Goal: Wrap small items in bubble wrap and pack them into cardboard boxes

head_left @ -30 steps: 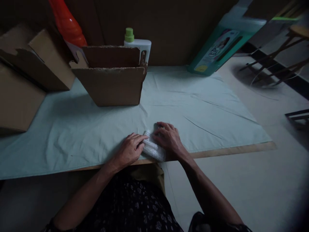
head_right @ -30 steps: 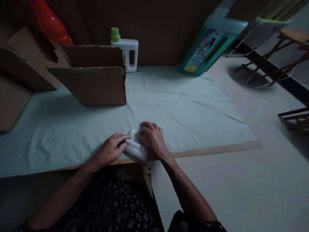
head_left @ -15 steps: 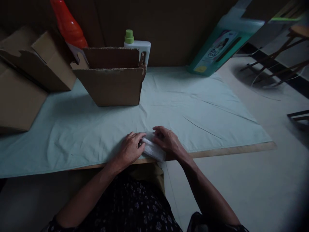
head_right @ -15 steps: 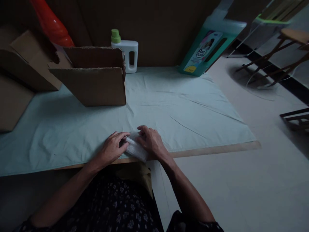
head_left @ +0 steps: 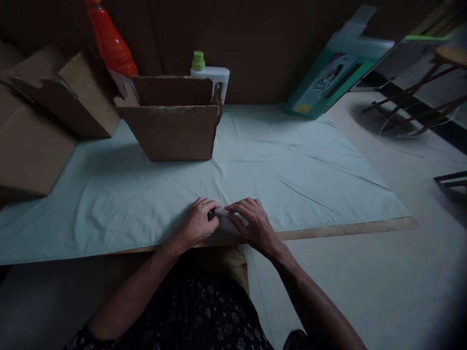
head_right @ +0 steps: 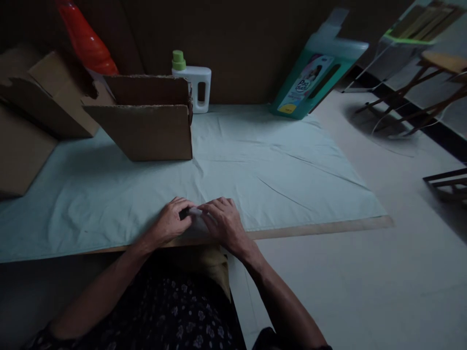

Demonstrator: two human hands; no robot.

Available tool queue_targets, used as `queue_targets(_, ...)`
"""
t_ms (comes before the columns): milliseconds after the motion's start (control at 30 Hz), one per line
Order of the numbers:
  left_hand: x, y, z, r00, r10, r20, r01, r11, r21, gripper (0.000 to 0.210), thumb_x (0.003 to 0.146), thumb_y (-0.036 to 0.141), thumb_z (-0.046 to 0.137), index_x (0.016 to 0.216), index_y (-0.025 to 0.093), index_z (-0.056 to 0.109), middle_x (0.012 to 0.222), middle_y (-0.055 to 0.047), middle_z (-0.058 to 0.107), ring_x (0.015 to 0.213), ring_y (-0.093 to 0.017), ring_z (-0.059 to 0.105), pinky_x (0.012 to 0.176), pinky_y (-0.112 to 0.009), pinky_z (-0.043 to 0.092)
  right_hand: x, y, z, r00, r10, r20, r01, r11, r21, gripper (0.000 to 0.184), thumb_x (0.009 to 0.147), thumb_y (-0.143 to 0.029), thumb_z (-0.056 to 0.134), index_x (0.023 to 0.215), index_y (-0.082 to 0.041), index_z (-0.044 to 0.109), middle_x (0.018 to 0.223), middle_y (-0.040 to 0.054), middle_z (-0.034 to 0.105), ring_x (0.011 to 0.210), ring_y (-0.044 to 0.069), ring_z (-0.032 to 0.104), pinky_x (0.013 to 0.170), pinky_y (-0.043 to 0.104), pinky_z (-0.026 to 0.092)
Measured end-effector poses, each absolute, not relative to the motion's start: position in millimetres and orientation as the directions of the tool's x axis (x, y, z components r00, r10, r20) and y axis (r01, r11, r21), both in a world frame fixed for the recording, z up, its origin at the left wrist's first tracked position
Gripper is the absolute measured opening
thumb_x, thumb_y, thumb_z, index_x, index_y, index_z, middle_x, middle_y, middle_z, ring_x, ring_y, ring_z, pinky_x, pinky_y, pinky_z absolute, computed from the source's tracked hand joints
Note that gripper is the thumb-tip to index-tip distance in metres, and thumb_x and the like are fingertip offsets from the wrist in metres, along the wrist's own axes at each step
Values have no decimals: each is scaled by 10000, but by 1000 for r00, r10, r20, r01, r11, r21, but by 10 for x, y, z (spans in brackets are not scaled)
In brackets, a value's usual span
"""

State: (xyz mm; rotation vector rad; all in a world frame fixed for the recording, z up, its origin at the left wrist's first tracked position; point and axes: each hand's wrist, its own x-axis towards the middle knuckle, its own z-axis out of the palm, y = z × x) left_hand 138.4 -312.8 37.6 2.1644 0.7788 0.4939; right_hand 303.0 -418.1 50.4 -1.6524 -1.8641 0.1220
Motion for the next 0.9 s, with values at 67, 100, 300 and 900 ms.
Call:
queue_targets(67, 1369, -3122, 424, 715, 695, 79, 357, -460, 813, 166, 716, 77, 563, 797, 193, 649, 817, -18, 675, 830, -180, 621, 805, -299, 505, 3009, -4228, 539, -40, 915, 403, 850, 243, -467, 143, 960, -181, 584, 1066, -204, 676, 955, 67, 742, 892, 217, 639, 788, 367, 449)
queue_targets(100, 1359, -3123, 441, 693, 717, 68, 354, -421, 835, 143, 712, 87, 561, 777, 192, 633, 788, -8, 655, 788, -166, 606, 766, -280, 493, 2997, -4249, 552, -50, 915, 401, 842, 255, -476, 148, 954, -186, 593, 1083, -202, 666, 989, 74, 734, 909, 218, 638, 797, 365, 460)
queue_targets(300, 1298, -3151, 414, 613, 782, -116, 275, -73, 959, 87, 731, 241, 570, 784, 179, 599, 677, 33, 571, 612, -110, 500, 581, -224, 395, 2832, -4292, 505, -67, 906, 418, 888, 245, -390, 322, 899, -243, 654, 1214, -192, 607, 1105, 112, 698, 966, 256, 627, 806, 399, 474)
queue_targets(900, 1005, -3266, 476, 666, 744, -61, 8, 75, 997, 468, 817, 320, 681, 1255, 165, 630, 1252, -104, 693, 1147, -254, 631, 1014, -362, 479, 2531, -4022, 461, 439, 886, 151, 215, 60, -975, 165, 879, -325, 659, 1004, -229, 612, 903, 4, 647, 822, 166, 590, 756, 290, 484)
